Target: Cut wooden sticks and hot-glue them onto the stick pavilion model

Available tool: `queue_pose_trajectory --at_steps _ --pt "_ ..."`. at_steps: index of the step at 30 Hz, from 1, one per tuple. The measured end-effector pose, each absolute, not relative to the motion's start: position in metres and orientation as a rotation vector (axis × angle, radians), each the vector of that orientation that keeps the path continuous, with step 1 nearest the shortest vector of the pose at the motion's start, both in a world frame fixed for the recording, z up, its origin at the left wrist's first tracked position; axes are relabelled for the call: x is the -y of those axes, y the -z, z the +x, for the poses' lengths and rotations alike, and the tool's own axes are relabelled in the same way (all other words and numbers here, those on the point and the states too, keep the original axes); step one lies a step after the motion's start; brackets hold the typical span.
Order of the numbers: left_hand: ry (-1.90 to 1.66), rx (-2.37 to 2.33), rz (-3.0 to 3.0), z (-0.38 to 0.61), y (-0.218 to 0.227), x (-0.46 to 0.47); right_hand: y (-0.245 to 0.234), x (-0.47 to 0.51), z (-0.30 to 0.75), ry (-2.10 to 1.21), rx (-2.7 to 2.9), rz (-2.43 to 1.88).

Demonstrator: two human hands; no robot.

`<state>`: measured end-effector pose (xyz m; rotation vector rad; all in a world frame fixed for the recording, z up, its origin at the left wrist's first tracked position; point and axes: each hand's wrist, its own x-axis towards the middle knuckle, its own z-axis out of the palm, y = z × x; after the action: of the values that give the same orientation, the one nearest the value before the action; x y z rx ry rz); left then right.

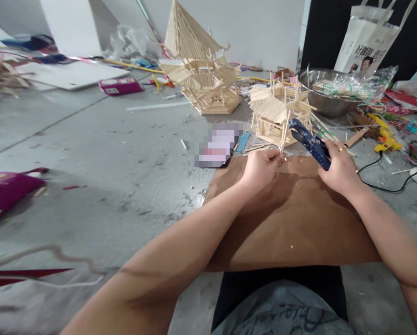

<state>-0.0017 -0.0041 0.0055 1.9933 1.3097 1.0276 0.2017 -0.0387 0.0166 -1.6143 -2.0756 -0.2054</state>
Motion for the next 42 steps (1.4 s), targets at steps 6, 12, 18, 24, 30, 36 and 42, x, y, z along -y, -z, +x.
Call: queue_pose_trajectory --at_steps 6,12,18,24,30,36,42 --pt "-1.149 -1.346 2.044 -0.005 -0.002 0.0 -0.013 0.034 0.203 0.173 2.091 -1.695" --pt "-1.154 -1.379 2.183 -0.003 -0.002 0.004 -0.012 0.04 0.195 0.159 2.226 -1.623" --pt "-1.149 -1.439 2.318 -0.002 0.0 0.004 -0.01 0.044 0.19 0.196 2.258 -1.602" --pt "-1.157 -1.441 2.426 -0.003 0.0 0.002 -0.01 0.044 0.19 0.24 2.267 -1.608" --pt "-1.176 -1.424 2.494 -0.004 0.001 0.001 -0.011 0.044 0.19 0.24 2.279 -1.615" --pt "-1.132 -1.461 2.541 -0.004 -0.001 0.003 -0.012 0.045 0.189 0.258 2.285 -1.653" --pt "-1.109 -1.471 2.58 -0.004 0.0 0.003 -0.011 0.043 0.188 0.229 2.295 -1.712"
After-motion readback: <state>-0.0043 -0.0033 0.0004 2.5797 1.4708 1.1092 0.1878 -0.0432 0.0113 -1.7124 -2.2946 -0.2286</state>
